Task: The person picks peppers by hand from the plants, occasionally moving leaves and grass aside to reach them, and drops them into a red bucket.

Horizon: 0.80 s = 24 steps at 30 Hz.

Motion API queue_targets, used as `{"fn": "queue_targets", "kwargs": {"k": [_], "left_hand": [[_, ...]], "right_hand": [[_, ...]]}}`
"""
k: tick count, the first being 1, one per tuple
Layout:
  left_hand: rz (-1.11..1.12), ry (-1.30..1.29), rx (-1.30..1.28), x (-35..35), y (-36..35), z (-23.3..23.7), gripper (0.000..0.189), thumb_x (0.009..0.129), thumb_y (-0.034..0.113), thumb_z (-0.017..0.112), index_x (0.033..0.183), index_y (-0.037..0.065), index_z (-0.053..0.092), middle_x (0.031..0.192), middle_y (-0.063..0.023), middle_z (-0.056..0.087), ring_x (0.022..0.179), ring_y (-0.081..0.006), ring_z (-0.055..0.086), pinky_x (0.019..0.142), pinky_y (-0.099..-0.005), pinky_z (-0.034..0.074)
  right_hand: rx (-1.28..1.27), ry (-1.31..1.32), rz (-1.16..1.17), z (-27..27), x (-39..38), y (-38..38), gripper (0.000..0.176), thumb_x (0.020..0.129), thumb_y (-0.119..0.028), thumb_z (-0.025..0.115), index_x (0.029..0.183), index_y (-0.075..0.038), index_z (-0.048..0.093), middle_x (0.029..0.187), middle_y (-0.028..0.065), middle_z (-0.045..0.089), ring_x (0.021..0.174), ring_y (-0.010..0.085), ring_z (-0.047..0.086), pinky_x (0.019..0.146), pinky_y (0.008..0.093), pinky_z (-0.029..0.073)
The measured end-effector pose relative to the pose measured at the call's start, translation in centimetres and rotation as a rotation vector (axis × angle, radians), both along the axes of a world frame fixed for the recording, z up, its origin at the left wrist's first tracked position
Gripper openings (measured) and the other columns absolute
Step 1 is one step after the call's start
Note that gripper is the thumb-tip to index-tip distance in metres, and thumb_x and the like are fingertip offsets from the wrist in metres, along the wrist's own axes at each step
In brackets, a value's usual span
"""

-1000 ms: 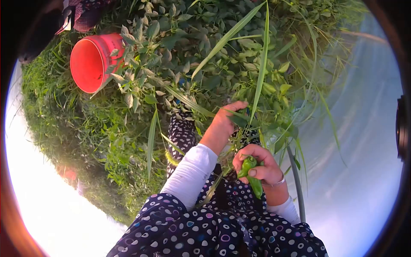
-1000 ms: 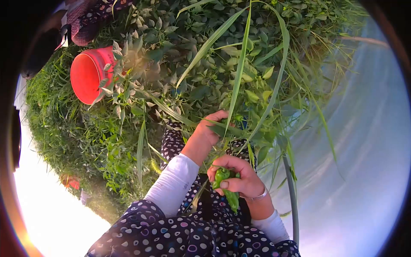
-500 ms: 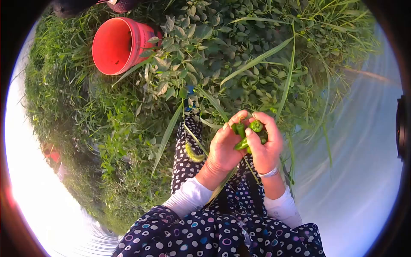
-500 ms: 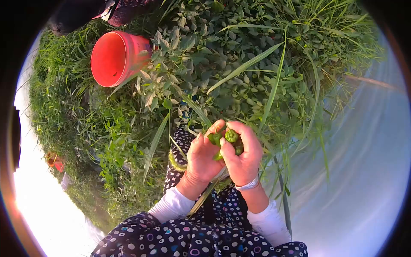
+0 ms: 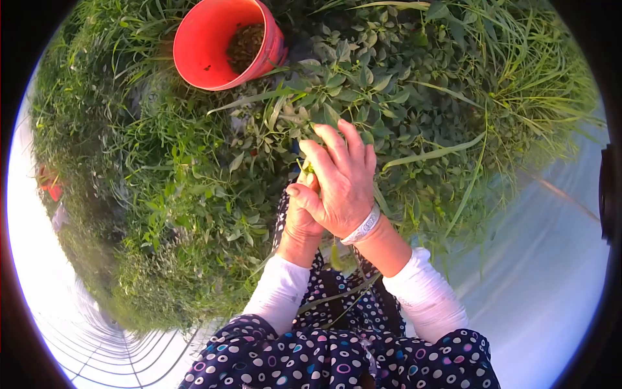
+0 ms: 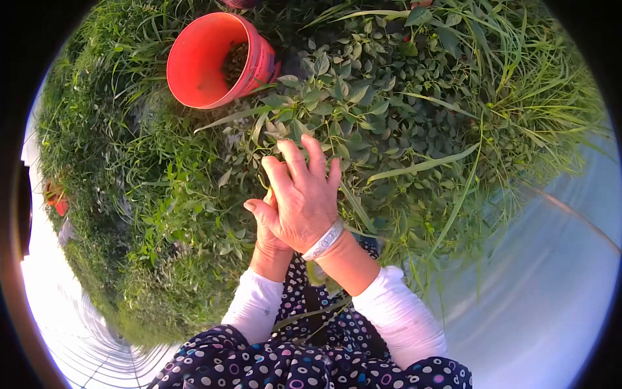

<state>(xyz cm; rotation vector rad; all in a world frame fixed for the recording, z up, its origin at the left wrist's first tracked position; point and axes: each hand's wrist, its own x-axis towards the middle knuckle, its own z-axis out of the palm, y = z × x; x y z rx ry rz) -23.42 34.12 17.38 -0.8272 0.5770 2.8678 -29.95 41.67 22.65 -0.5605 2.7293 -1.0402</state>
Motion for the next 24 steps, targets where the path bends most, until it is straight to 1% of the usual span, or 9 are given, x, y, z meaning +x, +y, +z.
{"fn": "queue_targets", "kwargs": {"k": [3,6,8,11,12,15,18,19,24], "left_hand": [[0.126,0.048,0.032,-4.0,-4.1,-1.2,0.065,0.080,0.047,0.059,0.127,0.005,0.043,0.133,-0.0125,0.041,0.118,-0.0248,0.045,0.098,-0.0399,0.039],[0.300,0.117,0.065,-9.0,-9.6,-2.6,0.060,0.080,0.037,0.064,0.127,0.005,0.043,0.130,-0.0128,0.044,0.116,-0.0257,0.045,0.098,-0.0432,0.039],[0.197,0.275,0.741,-12.8,-14.9,-4.3,0.059,0.081,0.036,0.061,0.126,0.002,0.042,0.133,-0.0180,0.040,0.123,-0.0354,0.038,0.096,-0.0532,0.039],[0.222,0.152,0.495,-16.9,-19.9,-6.5,0.069,0.082,0.040,0.059,0.131,-0.001,0.032,0.140,-0.0267,0.019,0.128,-0.0500,0.023,0.095,-0.0589,0.038],[0.312,-0.160,0.366,-18.3,-20.3,-6.2,0.070,0.084,0.040,0.057,0.133,-0.001,0.028,0.142,-0.0264,0.011,0.125,-0.0514,0.028,0.092,-0.0565,0.041],[0.024,-0.301,-0.208,-19.4,-17.6,-7.1,0.063,0.089,0.039,0.051,0.134,0.002,0.027,0.136,-0.0239,0.032,0.121,-0.0393,0.041,0.086,-0.0454,0.046],[-0.409,-0.303,-0.635,-19.0,-10.8,-7.1,0.050,0.087,0.032,0.056,0.124,0.000,0.046,0.115,-0.0148,0.057,0.106,-0.0229,0.056,0.086,-0.0341,0.043],[-0.509,-0.107,-0.922,-17.9,-9.1,-9.7,0.051,0.083,0.033,0.062,0.121,0.000,0.051,0.106,-0.0159,0.061,0.103,-0.0252,0.057,0.088,-0.0334,0.042],[-0.887,-0.343,-1.362,-13.5,-4.4,-13.8,0.098,0.061,0.042,0.077,0.137,0.004,0.028,0.129,-0.0259,0.040,0.116,-0.0376,0.046,0.096,-0.0412,0.039]], "right_hand": [[-0.053,-0.003,0.038,0.0,-4.0,-5.5,0.070,0.068,-0.055,0.063,0.120,-0.009,0.050,0.125,0.0120,0.045,0.118,0.0363,0.036,0.089,0.0529,0.029],[-0.404,0.013,-0.008,-1.0,-8.8,-8.3,0.053,0.077,-0.039,0.063,0.117,-0.005,0.052,0.117,0.0162,0.051,0.110,0.0365,0.045,0.093,0.0450,0.035],[-0.620,0.127,-0.138,-2.7,-12.4,-7.3,0.030,0.076,-0.010,0.063,0.104,-0.003,0.057,0.098,0.0150,0.058,0.090,0.0305,0.057,0.080,0.0356,0.046],[-0.594,-0.147,-0.402,-7.3,-15.6,-1.0,0.019,0.086,-0.003,0.052,0.102,-0.002,0.061,0.092,0.0076,0.065,0.084,0.0144,0.061,0.078,0.0260,0.048],[-0.541,-0.262,-0.510,-8.6,-16.1,1.5,0.020,0.085,0.000,0.050,0.101,-0.002,0.062,0.092,0.0061,0.065,0.084,0.0136,0.061,0.079,0.0258,0.048],[-0.347,-0.508,-0.593,-15.5,-15.7,8.6,0.028,0.078,0.009,0.045,0.098,-0.002,0.062,0.093,0.0087,0.066,0.086,0.0159,0.062,0.080,0.0281,0.050],[0.209,-0.513,-0.082,-18.3,-13.1,9.2,0.034,0.073,0.006,0.054,0.104,-0.005,0.061,0.100,0.0098,0.062,0.094,0.0288,0.060,0.087,0.0388,0.048],[0.150,-0.490,-0.023,-18.2,-11.9,7.9,0.035,0.071,0.003,0.059,0.105,-0.007,0.061,0.105,0.0085,0.060,0.100,0.0299,0.056,0.089,0.0405,0.046],[0.247,-0.541,0.138,-18.6,-5.5,1.3,0.046,0.061,-0.011,0.073,0.106,-0.013,0.061,0.119,0.0080,0.051,0.114,0.0280,0.045,0.087,0.0440,0.042]]}}
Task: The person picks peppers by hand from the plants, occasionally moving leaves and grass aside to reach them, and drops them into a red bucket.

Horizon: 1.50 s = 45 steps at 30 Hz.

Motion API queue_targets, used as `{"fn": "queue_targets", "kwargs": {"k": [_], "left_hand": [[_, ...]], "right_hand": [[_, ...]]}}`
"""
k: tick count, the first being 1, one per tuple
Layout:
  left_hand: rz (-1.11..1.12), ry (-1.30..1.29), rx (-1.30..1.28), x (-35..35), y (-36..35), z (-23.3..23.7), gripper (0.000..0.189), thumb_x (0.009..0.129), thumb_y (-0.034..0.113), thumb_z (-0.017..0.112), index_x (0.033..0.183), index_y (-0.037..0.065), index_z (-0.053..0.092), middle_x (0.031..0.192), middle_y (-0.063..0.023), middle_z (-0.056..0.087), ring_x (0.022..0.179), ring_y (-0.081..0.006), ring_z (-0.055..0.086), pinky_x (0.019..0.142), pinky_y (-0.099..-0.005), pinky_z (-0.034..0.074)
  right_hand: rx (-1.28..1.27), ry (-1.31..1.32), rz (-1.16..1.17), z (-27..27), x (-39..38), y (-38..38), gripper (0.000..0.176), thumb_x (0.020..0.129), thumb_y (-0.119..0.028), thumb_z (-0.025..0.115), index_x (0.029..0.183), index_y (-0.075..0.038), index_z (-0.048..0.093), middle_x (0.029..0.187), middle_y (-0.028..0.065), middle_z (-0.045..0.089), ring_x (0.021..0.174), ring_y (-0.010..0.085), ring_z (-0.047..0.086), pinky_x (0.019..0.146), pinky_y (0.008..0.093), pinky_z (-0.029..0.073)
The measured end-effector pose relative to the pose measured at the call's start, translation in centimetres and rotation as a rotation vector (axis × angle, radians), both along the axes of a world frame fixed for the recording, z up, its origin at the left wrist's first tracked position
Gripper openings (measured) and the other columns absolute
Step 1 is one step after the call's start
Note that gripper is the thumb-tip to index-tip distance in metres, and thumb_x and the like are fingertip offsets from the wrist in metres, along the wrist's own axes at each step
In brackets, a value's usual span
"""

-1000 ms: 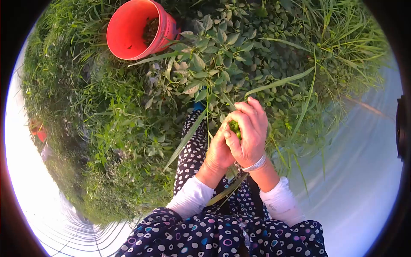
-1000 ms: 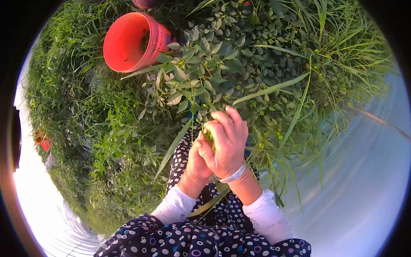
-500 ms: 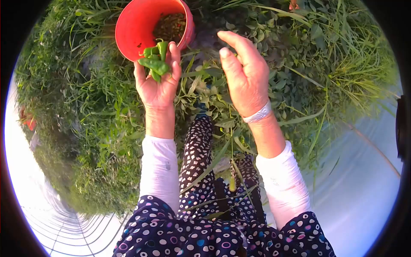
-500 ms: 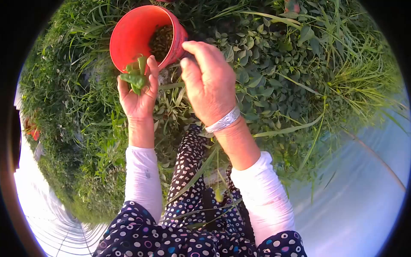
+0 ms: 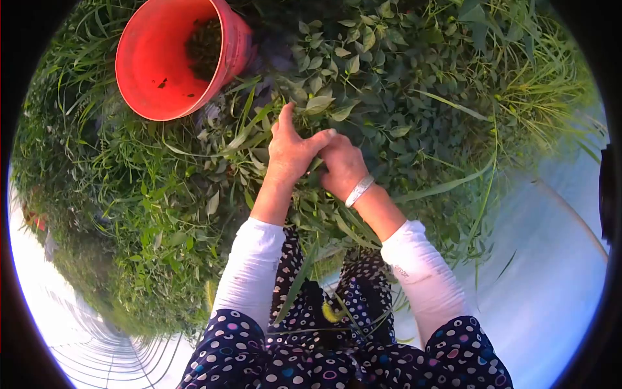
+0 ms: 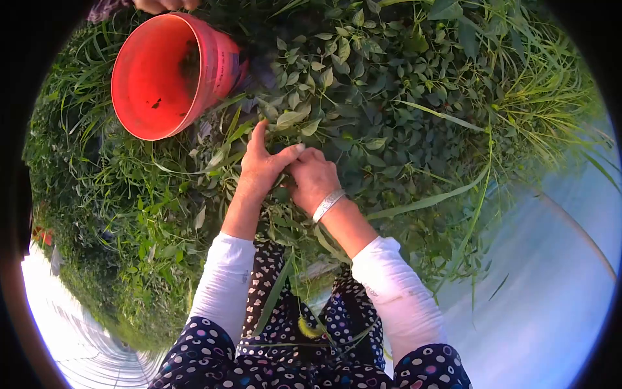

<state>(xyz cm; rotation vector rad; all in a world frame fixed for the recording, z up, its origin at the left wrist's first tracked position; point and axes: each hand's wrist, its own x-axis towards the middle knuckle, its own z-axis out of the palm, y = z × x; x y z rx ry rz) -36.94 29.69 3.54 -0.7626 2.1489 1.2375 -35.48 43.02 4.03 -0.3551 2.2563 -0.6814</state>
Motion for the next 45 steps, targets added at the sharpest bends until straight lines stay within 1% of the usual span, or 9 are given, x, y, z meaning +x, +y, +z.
{"fn": "queue_targets", "kwargs": {"k": [8,11,16,26,29,32,35,41,45], "left_hand": [[0.455,0.076,0.224,9.8,-0.6,-6.9,0.061,0.072,0.006,0.064,0.129,0.004,0.040,0.093,-0.0067,0.062,0.080,-0.0140,0.059,0.070,-0.0269,0.049],[0.652,-0.118,0.359,9.9,-1.2,-7.4,0.045,0.074,0.006,0.064,0.116,0.001,0.049,0.097,-0.0065,0.061,0.084,-0.0154,0.059,0.068,-0.0255,0.049],[0.585,-0.194,0.561,8.5,1.1,-7.3,0.066,0.071,0.013,0.074,0.128,0.001,0.042,0.102,-0.0106,0.060,0.091,-0.0170,0.058,0.080,-0.0302,0.048],[0.761,-0.245,0.784,7.6,0.7,-7.2,0.043,0.064,0.007,0.064,0.107,0.002,0.060,0.070,-0.0044,0.057,0.058,-0.0128,0.051,0.050,-0.0221,0.039],[0.889,-0.156,0.787,7.1,2.1,-6.4,0.036,0.067,0.005,0.061,0.103,0.000,0.059,0.069,-0.0056,0.056,0.060,-0.0129,0.051,0.051,-0.0223,0.037],[0.948,-0.213,0.911,7.2,1.3,-7.8,0.032,0.071,0.003,0.059,0.102,-0.001,0.058,0.066,-0.0052,0.052,0.058,-0.0131,0.047,0.051,-0.0225,0.035],[1.002,-0.109,1.133,8.0,-0.4,-9.5,0.037,0.076,0.008,0.061,0.111,-0.002,0.053,0.063,-0.0031,0.045,0.054,-0.0110,0.039,0.048,-0.0209,0.030],[1.140,-0.098,1.182,7.8,-0.2,-9.7,0.035,0.081,0.010,0.059,0.113,-0.002,0.051,0.063,-0.0001,0.041,0.052,-0.0089,0.033,0.047,-0.0213,0.027],[1.148,-0.074,1.362,8.1,-0.3,-9.7,0.032,0.085,0.012,0.055,0.112,-0.004,0.050,0.065,0.0017,0.037,0.052,-0.0083,0.028,0.047,-0.0222,0.024]], "right_hand": [[-0.147,0.032,-0.132,-5.2,8.6,-0.1,0.035,0.066,-0.008,0.065,0.098,-0.008,0.050,0.092,0.0105,0.057,0.084,0.0310,0.056,0.070,0.0420,0.045],[-0.300,-0.166,-0.535,-5.3,9.1,0.6,0.035,0.064,-0.007,0.066,0.095,-0.004,0.049,0.082,0.0138,0.057,0.073,0.0348,0.057,0.066,0.0416,0.047],[-0.363,-0.155,-0.414,-5.2,9.7,1.1,0.026,0.066,-0.004,0.064,0.089,-0.003,0.052,0.077,0.0149,0.055,0.072,0.0366,0.056,0.061,0.0406,0.046],[-0.527,-0.297,-0.630,-1.7,9.0,0.9,0.034,0.077,-0.009,0.056,0.110,-0.003,0.049,0.082,0.0185,0.055,0.072,0.0387,0.057,0.060,0.0427,0.047],[-0.658,-0.901,-0.909,-1.1,8.8,2.9,0.037,0.080,-0.007,0.053,0.116,-0.003,0.047,0.078,0.0147,0.055,0.068,0.0264,0.058,0.062,0.0343,0.047],[-0.586,-0.689,-0.687,-0.1,9.0,2.5,0.037,0.080,0.000,0.046,0.117,-0.001,0.050,0.081,0.0081,0.057,0.063,0.0151,0.053,0.063,0.0275,0.046],[-0.713,-1.202,-0.866,3.9,7.9,4.0,0.044,0.084,-0.013,0.050,0.126,0.001,0.045,0.093,0.0104,0.061,0.066,0.0096,0.053,0.060,0.0245,0.043],[-0.726,-0.155,-0.922,0.9,1.7,10.9,0.015,0.079,0.002,0.051,0.089,0.004,0.061,0.082,0.0079,0.057,0.064,0.0091,0.050,0.059,0.0225,0.042],[-0.345,0.047,-0.291,-6.3,-2.0,9.9,0.031,0.066,0.002,0.064,0.096,-0.003,0.061,0.085,0.0100,0.059,0.072,0.0210,0.057,0.063,0.0286,0.046]]}}
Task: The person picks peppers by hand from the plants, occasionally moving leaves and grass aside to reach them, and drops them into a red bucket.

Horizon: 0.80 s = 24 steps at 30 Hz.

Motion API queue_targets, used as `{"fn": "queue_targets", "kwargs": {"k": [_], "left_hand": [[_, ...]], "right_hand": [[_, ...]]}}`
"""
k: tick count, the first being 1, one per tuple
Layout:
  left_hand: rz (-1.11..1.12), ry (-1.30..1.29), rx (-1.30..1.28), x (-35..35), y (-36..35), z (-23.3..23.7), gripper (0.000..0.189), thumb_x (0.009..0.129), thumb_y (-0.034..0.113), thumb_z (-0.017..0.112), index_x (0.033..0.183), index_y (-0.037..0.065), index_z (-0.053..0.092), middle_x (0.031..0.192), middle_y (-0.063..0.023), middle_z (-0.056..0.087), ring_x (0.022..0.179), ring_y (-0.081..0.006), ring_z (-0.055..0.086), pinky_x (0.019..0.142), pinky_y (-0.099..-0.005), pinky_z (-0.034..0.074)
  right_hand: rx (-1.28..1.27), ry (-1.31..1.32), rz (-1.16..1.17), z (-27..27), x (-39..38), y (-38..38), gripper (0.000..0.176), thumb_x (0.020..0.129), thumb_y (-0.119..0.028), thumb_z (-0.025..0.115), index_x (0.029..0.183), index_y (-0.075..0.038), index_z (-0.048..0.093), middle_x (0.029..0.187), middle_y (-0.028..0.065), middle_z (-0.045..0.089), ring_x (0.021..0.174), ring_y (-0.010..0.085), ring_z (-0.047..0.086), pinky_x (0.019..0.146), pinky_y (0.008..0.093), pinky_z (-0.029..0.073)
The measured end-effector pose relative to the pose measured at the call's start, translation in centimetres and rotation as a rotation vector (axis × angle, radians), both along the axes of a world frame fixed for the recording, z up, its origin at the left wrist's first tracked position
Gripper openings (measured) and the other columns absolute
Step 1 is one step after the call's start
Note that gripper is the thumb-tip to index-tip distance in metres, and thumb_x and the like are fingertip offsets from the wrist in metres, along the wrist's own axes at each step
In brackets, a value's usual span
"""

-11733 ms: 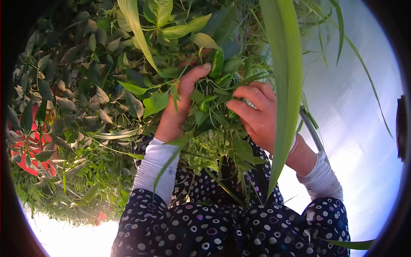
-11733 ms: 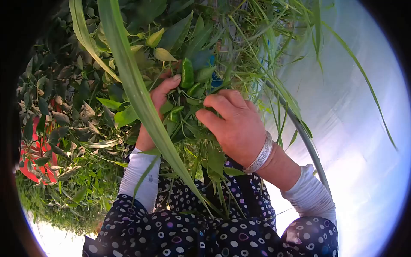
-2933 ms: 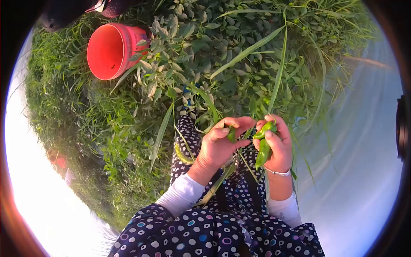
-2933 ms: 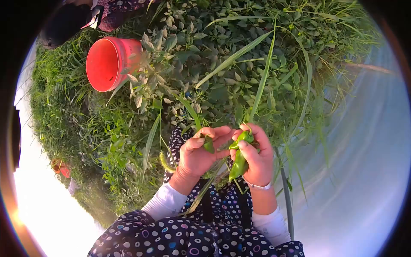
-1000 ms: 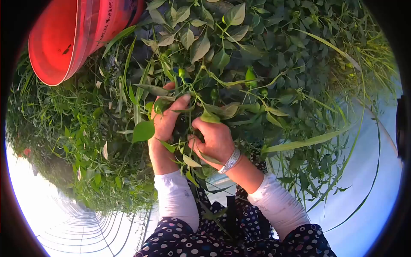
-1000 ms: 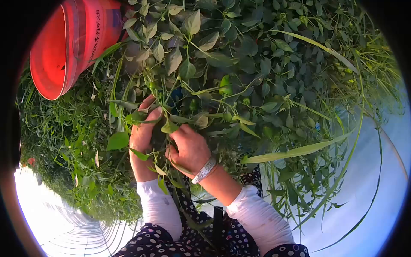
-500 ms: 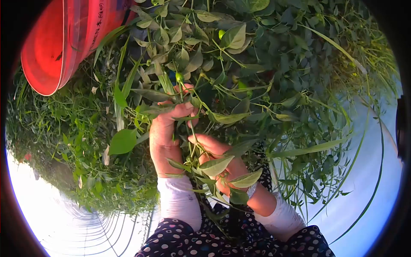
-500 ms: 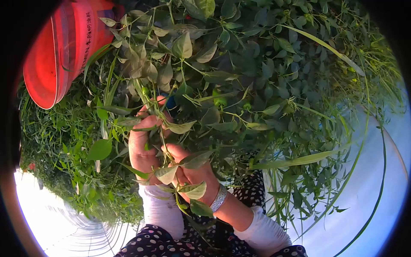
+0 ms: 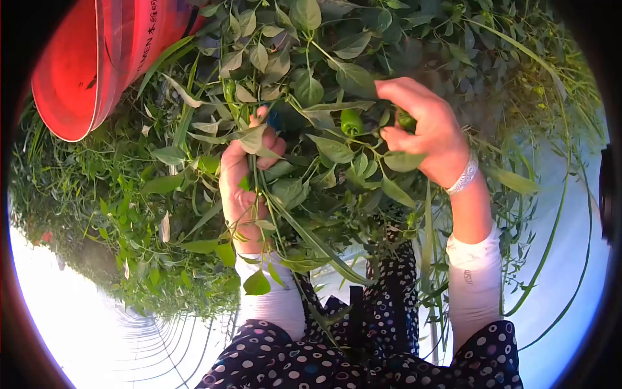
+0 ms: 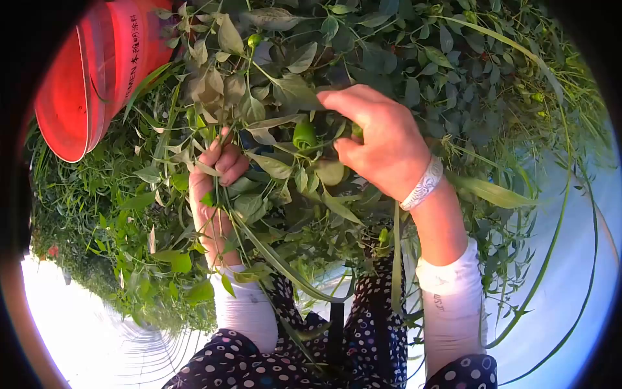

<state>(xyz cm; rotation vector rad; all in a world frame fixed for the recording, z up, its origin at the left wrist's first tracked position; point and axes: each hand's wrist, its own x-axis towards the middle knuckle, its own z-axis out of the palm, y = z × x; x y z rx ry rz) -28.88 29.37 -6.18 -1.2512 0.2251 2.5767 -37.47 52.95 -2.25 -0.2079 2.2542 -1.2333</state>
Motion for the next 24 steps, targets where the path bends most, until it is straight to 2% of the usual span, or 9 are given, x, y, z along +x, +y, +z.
{"fn": "queue_targets", "kwargs": {"k": [1,2,3,5,6,8,11,16,24], "left_hand": [[-0.066,0.007,-0.058,-0.2,0.1,0.2,0.031,0.085,0.011,0.054,0.112,-0.005,0.050,0.065,0.0017,0.037,0.052,-0.0083,0.028,0.047,-0.0224,0.023],[-0.070,0.036,-0.055,-0.6,0.3,0.5,0.032,0.083,0.011,0.056,0.112,-0.002,0.051,0.070,-0.0008,0.047,0.056,-0.0100,0.040,0.050,-0.0214,0.035],[-0.074,0.034,-0.050,-0.7,0.9,1.3,0.032,0.083,0.011,0.056,0.112,-0.002,0.051,0.070,-0.0008,0.047,0.056,-0.0100,0.040,0.050,-0.0214,0.035],[-0.181,-0.332,-0.450,-2.9,3.6,5.0,0.033,0.082,0.011,0.056,0.112,-0.001,0.052,0.086,-0.0089,0.059,0.072,-0.0183,0.058,0.066,-0.0258,0.050],[-0.226,-0.165,-0.486,-1.8,3.8,4.3,0.033,0.082,0.011,0.056,0.112,0.000,0.052,0.099,-0.0176,0.061,0.090,-0.0280,0.062,0.080,-0.0356,0.054],[-0.214,-0.004,-0.387,-1.2,2.9,3.2,0.036,0.082,0.013,0.056,0.116,0.001,0.050,0.097,-0.0204,0.061,0.091,-0.0303,0.062,0.078,-0.0388,0.054],[-0.136,-0.059,-0.284,-1.1,2.4,3.0,0.042,0.085,0.015,0.054,0.123,0.002,0.043,0.096,-0.0150,0.059,0.078,-0.0243,0.061,0.067,-0.0342,0.054],[0.030,0.114,0.032,0.1,1.5,0.4,0.039,0.088,0.011,0.047,0.126,0.005,0.038,0.078,-0.0011,0.042,0.054,-0.0085,0.040,0.063,-0.0264,0.046],[-0.028,0.127,-0.108,-0.9,1.7,2.2,0.025,0.089,0.010,0.046,0.114,0.009,0.044,0.071,0.0044,0.035,0.048,-0.0030,0.035,0.064,-0.0264,0.041]], "right_hand": [[-0.021,0.019,0.171,-0.6,0.1,-0.8,0.032,0.064,-0.001,0.067,0.095,-0.003,0.061,0.085,0.0124,0.059,0.074,0.0257,0.059,0.064,0.0321,0.048],[-0.041,-0.069,0.282,-0.4,0.2,-1.3,0.035,0.063,-0.003,0.068,0.097,-0.002,0.060,0.085,0.0131,0.059,0.075,0.0283,0.059,0.066,0.0333,0.048],[-0.059,-0.161,0.392,0.1,0.6,-2.0,0.039,0.061,-0.004,0.068,0.098,-0.001,0.059,0.085,0.0138,0.059,0.075,0.0309,0.058,0.067,0.0345,0.048],[-0.064,-0.147,0.257,0.6,3.1,-3.9,0.028,0.062,-0.017,0.072,0.082,-0.005,0.058,0.076,0.0115,0.057,0.074,0.0309,0.058,0.063,0.0403,0.049],[-0.083,-0.120,0.146,1.1,5.1,-6.0,0.027,0.064,-0.022,0.070,0.079,-0.004,0.057,0.076,0.0111,0.057,0.073,0.0298,0.059,0.064,0.0398,0.050],[-0.115,-0.193,0.068,2.2,6.2,-7.8,0.029,0.064,-0.017,0.071,0.084,-0.003,0.055,0.084,0.0105,0.055,0.078,0.0292,0.057,0.067,0.0373,0.048],[-0.063,-0.174,-0.007,2.8,7.3,-9.8,0.029,0.065,-0.016,0.069,0.085,-0.002,0.054,0.084,0.0119,0.053,0.078,0.0305,0.057,0.067,0.0378,0.048],[-0.022,-0.190,-0.074,3.6,8.7,-10.2,0.027,0.067,-0.012,0.069,0.086,-0.001,0.053,0.090,0.0126,0.051,0.081,0.0313,0.057,0.069,0.0384,0.049],[-0.091,-0.252,-0.108,5.6,8.8,-8.2,0.029,0.065,-0.008,0.069,0.091,-0.004,0.056,0.108,0.0123,0.053,0.085,0.0301,0.059,0.069,0.0365,0.050]]}}
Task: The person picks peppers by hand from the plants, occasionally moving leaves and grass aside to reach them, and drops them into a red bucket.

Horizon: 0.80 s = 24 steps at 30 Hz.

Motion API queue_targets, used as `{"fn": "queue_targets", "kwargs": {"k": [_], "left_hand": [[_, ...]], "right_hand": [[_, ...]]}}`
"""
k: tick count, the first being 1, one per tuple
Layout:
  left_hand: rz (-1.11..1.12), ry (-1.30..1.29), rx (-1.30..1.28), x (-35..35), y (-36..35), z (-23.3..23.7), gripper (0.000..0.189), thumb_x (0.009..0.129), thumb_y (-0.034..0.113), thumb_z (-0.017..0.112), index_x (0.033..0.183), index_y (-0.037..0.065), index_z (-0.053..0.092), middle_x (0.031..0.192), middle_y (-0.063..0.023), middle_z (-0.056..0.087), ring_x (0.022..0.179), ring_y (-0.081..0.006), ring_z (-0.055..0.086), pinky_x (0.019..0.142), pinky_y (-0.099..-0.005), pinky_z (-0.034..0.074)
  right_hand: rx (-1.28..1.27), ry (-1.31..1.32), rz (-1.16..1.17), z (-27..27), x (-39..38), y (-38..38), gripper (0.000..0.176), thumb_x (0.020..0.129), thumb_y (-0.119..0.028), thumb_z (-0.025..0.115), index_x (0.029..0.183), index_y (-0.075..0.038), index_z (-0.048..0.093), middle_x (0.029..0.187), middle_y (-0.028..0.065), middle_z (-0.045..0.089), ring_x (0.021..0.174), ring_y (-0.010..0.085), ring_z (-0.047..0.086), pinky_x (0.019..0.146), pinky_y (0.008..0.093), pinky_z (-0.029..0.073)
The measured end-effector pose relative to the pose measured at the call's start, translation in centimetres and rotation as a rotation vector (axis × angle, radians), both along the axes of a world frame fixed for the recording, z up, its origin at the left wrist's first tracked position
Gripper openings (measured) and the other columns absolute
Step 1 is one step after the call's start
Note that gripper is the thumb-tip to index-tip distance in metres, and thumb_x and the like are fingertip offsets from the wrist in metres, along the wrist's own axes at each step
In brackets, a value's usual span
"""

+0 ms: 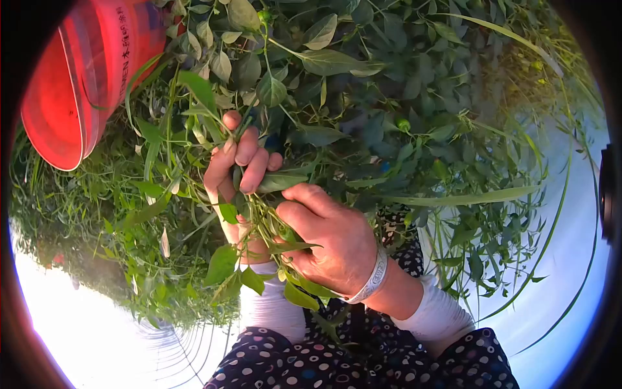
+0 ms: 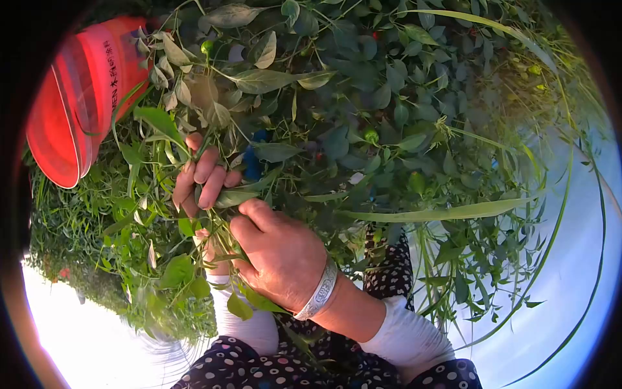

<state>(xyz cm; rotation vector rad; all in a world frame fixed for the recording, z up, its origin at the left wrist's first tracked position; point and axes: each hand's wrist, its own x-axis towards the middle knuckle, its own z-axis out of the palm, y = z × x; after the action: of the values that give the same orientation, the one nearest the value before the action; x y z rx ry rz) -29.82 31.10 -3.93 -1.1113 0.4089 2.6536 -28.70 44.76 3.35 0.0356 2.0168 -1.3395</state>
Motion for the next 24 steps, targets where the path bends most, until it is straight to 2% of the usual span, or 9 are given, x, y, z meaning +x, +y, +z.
{"fn": "queue_targets", "kwargs": {"k": [3,4,7,10,12,14,18,21,24], "left_hand": [[0.032,0.037,0.068,0.5,-1.3,-1.8,0.022,0.092,0.010,0.044,0.114,0.009,0.044,0.069,0.0050,0.034,0.046,-0.0033,0.033,0.064,-0.0252,0.039],[0.072,0.100,0.121,0.8,-2.1,-2.4,0.020,0.094,0.012,0.040,0.114,0.008,0.044,0.070,0.0047,0.035,0.047,-0.0036,0.034,0.067,-0.0254,0.038],[0.091,0.189,0.220,1.2,-3.7,-3.9,0.018,0.096,0.013,0.037,0.112,0.009,0.044,0.072,0.0043,0.037,0.048,-0.0043,0.036,0.070,-0.0270,0.037],[0.228,0.180,0.293,1.3,-3.7,-3.7,0.017,0.097,0.015,0.034,0.110,0.008,0.044,0.074,0.0037,0.039,0.049,-0.0050,0.040,0.074,-0.0290,0.036],[0.336,0.218,0.365,1.6,-4.1,-4.4,0.020,0.098,0.016,0.032,0.110,0.007,0.045,0.075,0.0033,0.040,0.050,-0.0055,0.042,0.076,-0.0294,0.036],[0.335,0.145,0.316,1.5,-4.5,-4.3,0.018,0.095,0.017,0.039,0.103,0.004,0.047,0.071,0.0026,0.043,0.047,-0.0057,0.045,0.075,-0.0298,0.038],[0.337,0.101,0.284,2.7,-5.2,-4.8,0.021,0.095,0.024,0.042,0.103,0.006,0.048,0.073,0.0016,0.043,0.049,-0.0066,0.043,0.075,-0.0300,0.037],[0.280,0.106,0.314,3.2,-5.9,-5.3,0.024,0.095,0.028,0.041,0.103,0.007,0.049,0.074,0.0015,0.043,0.049,-0.0073,0.043,0.076,-0.0313,0.037],[0.217,0.122,0.306,3.5,-6.3,-5.9,0.029,0.096,0.033,0.040,0.106,0.008,0.051,0.073,0.0016,0.042,0.051,-0.0077,0.043,0.077,-0.0333,0.037]], "right_hand": [[-0.032,-0.029,0.142,1.3,0.1,0.2,0.027,0.065,-0.011,0.070,0.088,-0.003,0.058,0.107,0.0132,0.054,0.084,0.0287,0.060,0.068,0.0359,0.051],[-0.098,0.031,0.106,1.8,0.9,0.3,0.023,0.067,-0.014,0.069,0.083,-0.003,0.058,0.108,0.0135,0.054,0.085,0.0275,0.060,0.069,0.0353,0.051],[-0.312,-0.196,0.032,3.1,1.9,1.0,0.019,0.067,-0.011,0.069,0.079,-0.003,0.057,0.108,0.0141,0.055,0.082,0.0257,0.062,0.070,0.0321,0.050],[-0.423,-0.309,-0.223,1.2,-0.2,4.5,0.018,0.064,-0.004,0.067,0.074,-0.004,0.051,0.097,0.0139,0.057,0.072,0.0159,0.056,0.064,0.0273,0.044],[-0.555,-0.447,-0.591,-0.7,-1.8,6.4,0.014,0.068,-0.006,0.062,0.073,-0.004,0.050,0.095,0.0109,0.057,0.074,0.0153,0.056,0.066,0.0271,0.043],[-0.498,-0.368,-0.794,-3.0,-4.3,8.0,0.011,0.074,-0.013,0.056,0.080,-0.004,0.053,0.095,0.0103,0.059,0.077,0.0160,0.058,0.065,0.0269,0.044],[-0.268,-0.298,-1.051,-8.1,-10.4,7.3,0.040,0.076,-0.019,0.059,0.113,-0.005,0.056,0.102,0.0056,0.062,0.076,0.0138,0.060,0.060,0.0248,0.041],[-0.177,-0.337,-0.896,-14.1,-14.2,6.5,0.056,0.074,-0.021,0.061,0.125,-0.003,0.046,0.097,0.0017,0.062,0.074,0.0139,0.060,0.060,0.0286,0.040],[-0.364,-0.368,-0.609,-14.7,-16.2,2.8,0.058,0.074,-0.024,0.061,0.127,-0.007,0.046,0.094,0.0013,0.061,0.072,0.0130,0.058,0.057,0.0245,0.041]]}}
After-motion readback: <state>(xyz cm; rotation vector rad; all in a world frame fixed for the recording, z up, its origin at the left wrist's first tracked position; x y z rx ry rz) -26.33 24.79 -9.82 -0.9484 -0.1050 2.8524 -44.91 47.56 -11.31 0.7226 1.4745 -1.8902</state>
